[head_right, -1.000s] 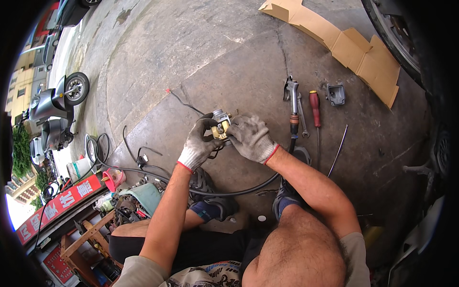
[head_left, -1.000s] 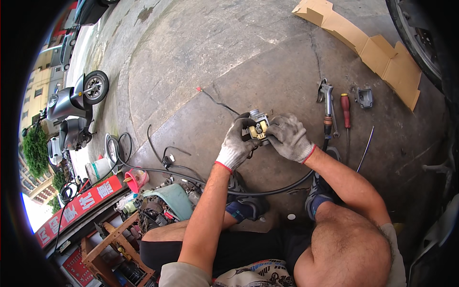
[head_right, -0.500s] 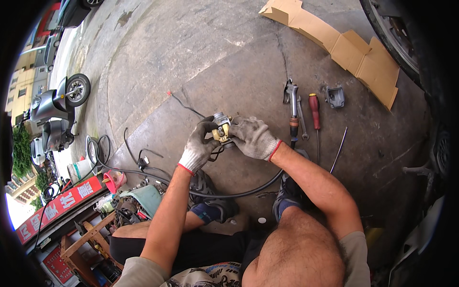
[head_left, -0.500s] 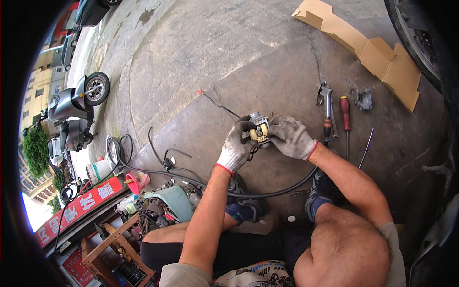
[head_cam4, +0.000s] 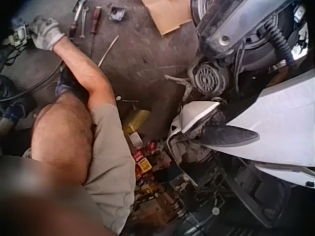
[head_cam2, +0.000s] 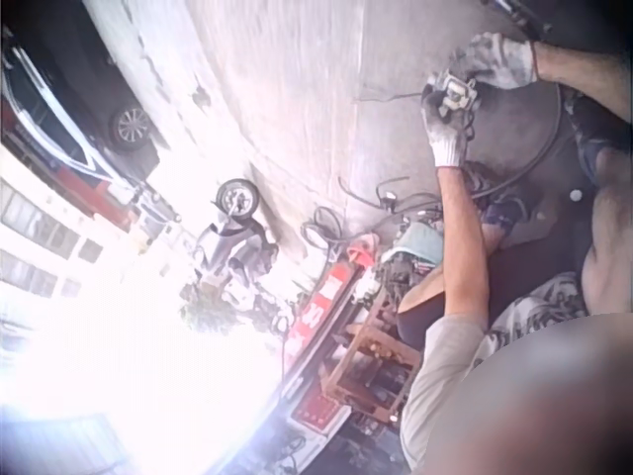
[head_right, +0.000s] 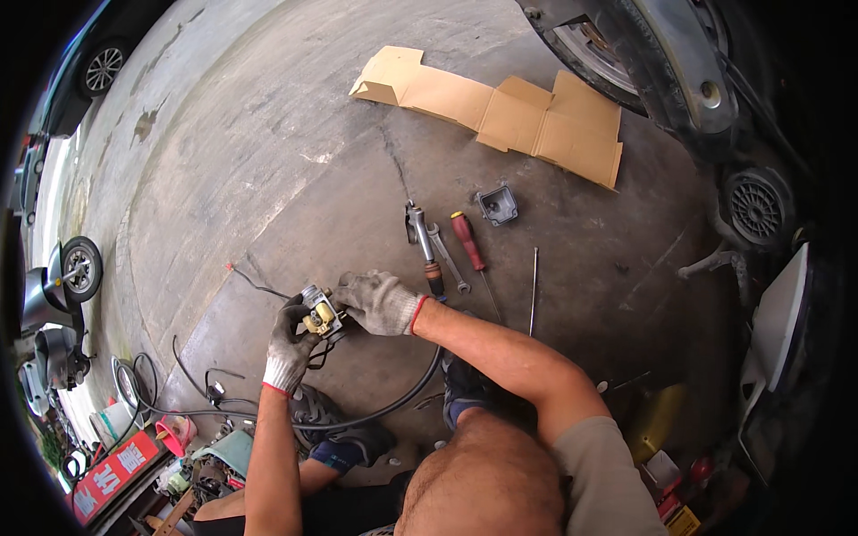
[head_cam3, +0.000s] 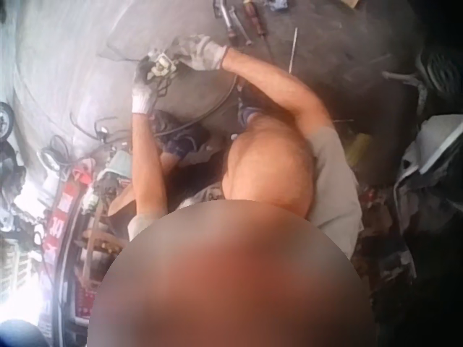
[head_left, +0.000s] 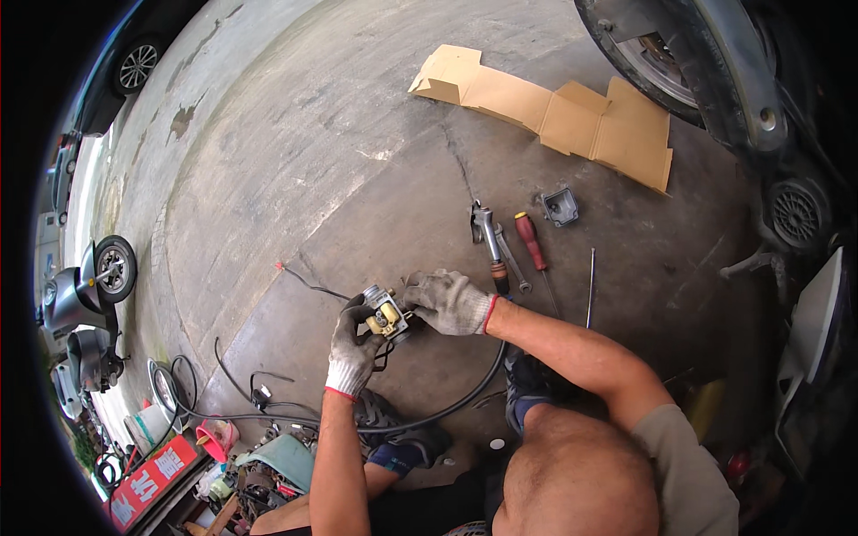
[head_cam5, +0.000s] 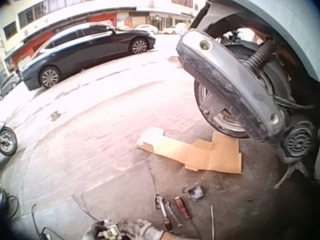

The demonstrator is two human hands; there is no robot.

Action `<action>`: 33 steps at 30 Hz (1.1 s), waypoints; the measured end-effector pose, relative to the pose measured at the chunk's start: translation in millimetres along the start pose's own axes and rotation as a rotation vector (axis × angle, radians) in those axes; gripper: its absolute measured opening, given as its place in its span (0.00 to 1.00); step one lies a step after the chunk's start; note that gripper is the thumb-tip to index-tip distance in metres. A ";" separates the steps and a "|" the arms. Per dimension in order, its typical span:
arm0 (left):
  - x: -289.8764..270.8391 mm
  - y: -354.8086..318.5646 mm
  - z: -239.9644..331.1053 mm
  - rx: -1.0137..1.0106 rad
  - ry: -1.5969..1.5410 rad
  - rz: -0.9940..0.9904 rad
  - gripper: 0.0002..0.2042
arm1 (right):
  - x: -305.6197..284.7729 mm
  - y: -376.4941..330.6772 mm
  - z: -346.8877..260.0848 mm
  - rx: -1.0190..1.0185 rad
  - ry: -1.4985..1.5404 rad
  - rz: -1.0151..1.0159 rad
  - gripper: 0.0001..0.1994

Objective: Disassemble a motorcycle carburetor using a screwdriver to remove the bowl and inspect the internal components.

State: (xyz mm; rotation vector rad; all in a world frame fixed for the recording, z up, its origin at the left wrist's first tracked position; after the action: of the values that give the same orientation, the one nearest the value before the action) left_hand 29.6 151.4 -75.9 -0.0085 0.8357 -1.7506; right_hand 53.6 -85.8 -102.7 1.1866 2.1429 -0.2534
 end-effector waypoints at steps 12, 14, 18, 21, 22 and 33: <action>1.7 0.5 4.5 -0.051 -0.118 0.007 0.24 | -233.1 -55.5 167.8 0.646 -0.317 0.842 0.08; -2.9 -2.7 4.3 -0.069 -0.063 0.029 0.23 | -259.0 -62.2 189.3 0.791 -0.447 0.751 0.08; -0.2 0.4 1.9 -0.058 -0.037 0.023 0.23 | -258.3 -102.0 244.2 1.041 0.287 0.743 0.06; 2.1 0.4 8.9 -0.072 -0.118 0.005 0.23 | -238.6 -118.3 241.5 1.119 0.444 0.728 0.07; -0.8 -0.7 10.9 -0.123 -0.093 -0.001 0.23 | -227.7 -115.4 225.7 1.181 0.556 0.708 0.08; -2.7 2.1 -1.1 -0.044 -0.026 -0.011 0.23 | -170.9 -157.4 186.1 1.069 -0.179 0.732 0.09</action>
State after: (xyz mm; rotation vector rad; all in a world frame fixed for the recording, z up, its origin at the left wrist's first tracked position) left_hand 31.8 154.0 -76.7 -0.0652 0.8567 -1.7389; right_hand 73.8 -377.6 -158.2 2.3042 1.2157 -1.1827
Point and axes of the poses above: each hand's wrist, its own y-axis towards the middle knuckle, its own x-axis out of the palm, z = x × y, the point moved 1 cm from there along y, towards the middle knuckle, and after that the axes turned 4 degrees about -x, right-handed, at the moved point
